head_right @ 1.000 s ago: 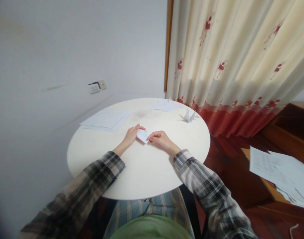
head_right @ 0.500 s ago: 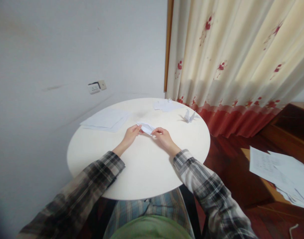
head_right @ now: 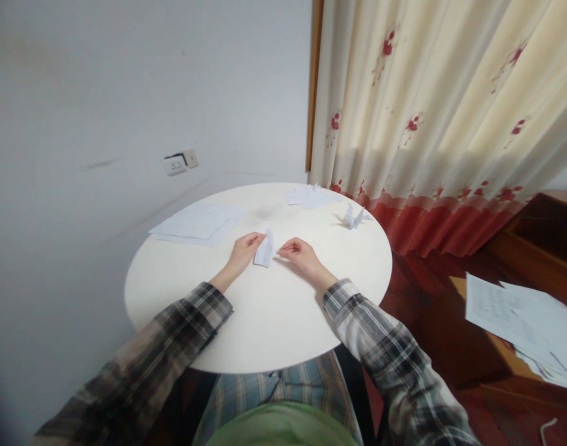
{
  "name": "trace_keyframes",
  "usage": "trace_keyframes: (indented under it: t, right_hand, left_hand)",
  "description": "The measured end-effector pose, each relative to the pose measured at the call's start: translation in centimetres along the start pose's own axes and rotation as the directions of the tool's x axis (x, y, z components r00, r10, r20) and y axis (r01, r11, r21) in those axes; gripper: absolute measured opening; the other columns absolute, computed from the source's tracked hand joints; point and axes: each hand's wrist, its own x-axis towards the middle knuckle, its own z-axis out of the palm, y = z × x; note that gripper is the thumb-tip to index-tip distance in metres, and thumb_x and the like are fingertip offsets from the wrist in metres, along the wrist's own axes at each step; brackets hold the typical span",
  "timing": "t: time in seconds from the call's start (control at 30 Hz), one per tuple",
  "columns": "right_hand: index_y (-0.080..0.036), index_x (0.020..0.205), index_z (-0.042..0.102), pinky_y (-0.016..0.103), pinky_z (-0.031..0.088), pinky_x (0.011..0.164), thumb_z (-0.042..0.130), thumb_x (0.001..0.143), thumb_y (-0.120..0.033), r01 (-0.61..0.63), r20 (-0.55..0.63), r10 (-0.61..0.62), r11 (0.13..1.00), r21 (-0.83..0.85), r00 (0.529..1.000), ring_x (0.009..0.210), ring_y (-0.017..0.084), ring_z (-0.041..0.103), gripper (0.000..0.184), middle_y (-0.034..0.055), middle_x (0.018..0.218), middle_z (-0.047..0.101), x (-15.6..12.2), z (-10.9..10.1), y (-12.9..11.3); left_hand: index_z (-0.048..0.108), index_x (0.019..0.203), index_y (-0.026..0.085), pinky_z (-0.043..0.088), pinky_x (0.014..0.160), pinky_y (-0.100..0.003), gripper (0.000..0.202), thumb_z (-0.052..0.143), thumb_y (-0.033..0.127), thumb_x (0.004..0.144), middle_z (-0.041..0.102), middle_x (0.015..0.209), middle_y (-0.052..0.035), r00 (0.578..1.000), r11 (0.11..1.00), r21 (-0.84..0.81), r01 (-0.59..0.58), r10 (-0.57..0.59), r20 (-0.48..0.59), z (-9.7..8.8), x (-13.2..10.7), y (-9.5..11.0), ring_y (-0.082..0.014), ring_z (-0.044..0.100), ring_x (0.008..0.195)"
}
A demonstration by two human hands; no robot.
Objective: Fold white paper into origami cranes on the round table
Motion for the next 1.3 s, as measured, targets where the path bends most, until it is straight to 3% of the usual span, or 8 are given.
trace_keyframes:
  t: [0.27,0.5,0.7,0.87,1.0,1.2,1.3]
  right_hand:
    - [-0.013,0.074,0.065,0.027,0.041,0.068,0.065,0.064,-0.034,0.056,0.108,-0.035,0.978,-0.202,0.994,0.067,0.012,0.055,0.023,0.0044,0.075,0.065,0.0,-0.3,0.3]
    - [-0.014,0.076,0.061,0.027,0.043,0.068,0.069,0.059,-0.034,0.032,0.14,-0.019,0.995,-0.093,0.99,0.066,0.011,0.056,0.028,0.0023,0.074,0.063,-0.1,-0.3,0.6]
    - [-0.016,0.072,0.054,0.025,0.043,0.063,0.07,0.056,-0.031,0.062,0.058,-0.058,0.995,-0.073,0.997,0.063,0.01,0.055,0.026,-0.0002,0.07,0.06,0.3,-0.5,1.2]
    - [-0.016,0.069,0.054,0.024,0.04,0.059,0.067,0.058,-0.028,0.12,-0.036,-0.127,0.981,-0.153,0.991,0.06,0.01,0.051,0.021,-0.0011,0.067,0.057,0.2,-0.5,0.8]
    - [-0.017,0.069,0.054,0.023,0.039,0.057,0.065,0.06,-0.026,0.126,-0.068,-0.139,0.979,-0.158,0.988,0.059,0.01,0.049,0.017,-0.0014,0.065,0.056,0.1,-0.5,0.4]
    - [-0.017,0.068,0.054,0.024,0.04,0.057,0.063,0.06,-0.028,0.111,-0.146,-0.138,0.978,-0.179,0.98,0.059,0.011,0.049,0.016,-0.0007,0.065,0.056,0.5,-0.9,0.5]
    - [-0.017,0.07,0.056,0.024,0.041,0.059,0.063,0.06,-0.029,0.105,-0.135,-0.131,0.978,-0.179,0.982,0.061,0.011,0.05,0.017,0.0006,0.069,0.059,0.6,-0.9,0.7]
  left_hand:
    - [0.065,0.077,0.014,0.041,0.065,-0.025,0.031,0.048,0.041,0.074,0.065,0.075,-0.0034,0.997,1.0,-0.011,-0.007,0.006,-0.082,0.0,-0.4,1.2,-0.0159,0.055,0.07]
    - [0.067,0.077,0.014,0.045,0.067,-0.028,0.036,0.056,0.047,0.067,0.068,0.08,-0.0057,0.996,0.99,-0.129,0.052,-0.06,-0.062,0.6,-0.5,1.0,-0.0181,0.058,0.073]
    - [0.067,0.072,0.014,0.045,0.068,-0.029,0.042,0.062,0.053,0.06,0.068,0.076,-0.0056,0.994,0.966,-0.236,0.105,-0.095,0.051,0.9,-0.5,1.2,-0.0174,0.058,0.07]
    - [0.066,0.068,0.013,0.044,0.067,-0.028,0.04,0.062,0.053,0.063,0.066,0.07,-0.0039,0.989,0.956,-0.267,0.121,-0.095,0.111,0.6,-0.8,1.7,-0.0153,0.056,0.067]
    - [0.065,0.071,0.013,0.044,0.067,-0.027,0.039,0.061,0.051,0.065,0.064,0.071,-0.0043,0.987,0.946,-0.296,0.131,-0.097,0.127,0.5,-0.7,1.6,-0.0149,0.056,0.067]
    - [0.06,0.093,0.013,0.045,0.07,-0.028,0.043,0.059,0.047,0.067,0.063,0.096,-0.0092,0.987,0.923,-0.357,0.145,-0.108,0.121,0.8,-0.4,0.9,-0.0167,0.057,0.081]
    - [0.057,0.088,0.013,0.045,0.073,-0.03,0.034,0.061,0.037,0.063,0.064,0.089,-0.0077,0.99,0.924,-0.36,0.131,-0.1,0.104,1.1,-0.2,0.4,-0.0162,0.058,0.079]
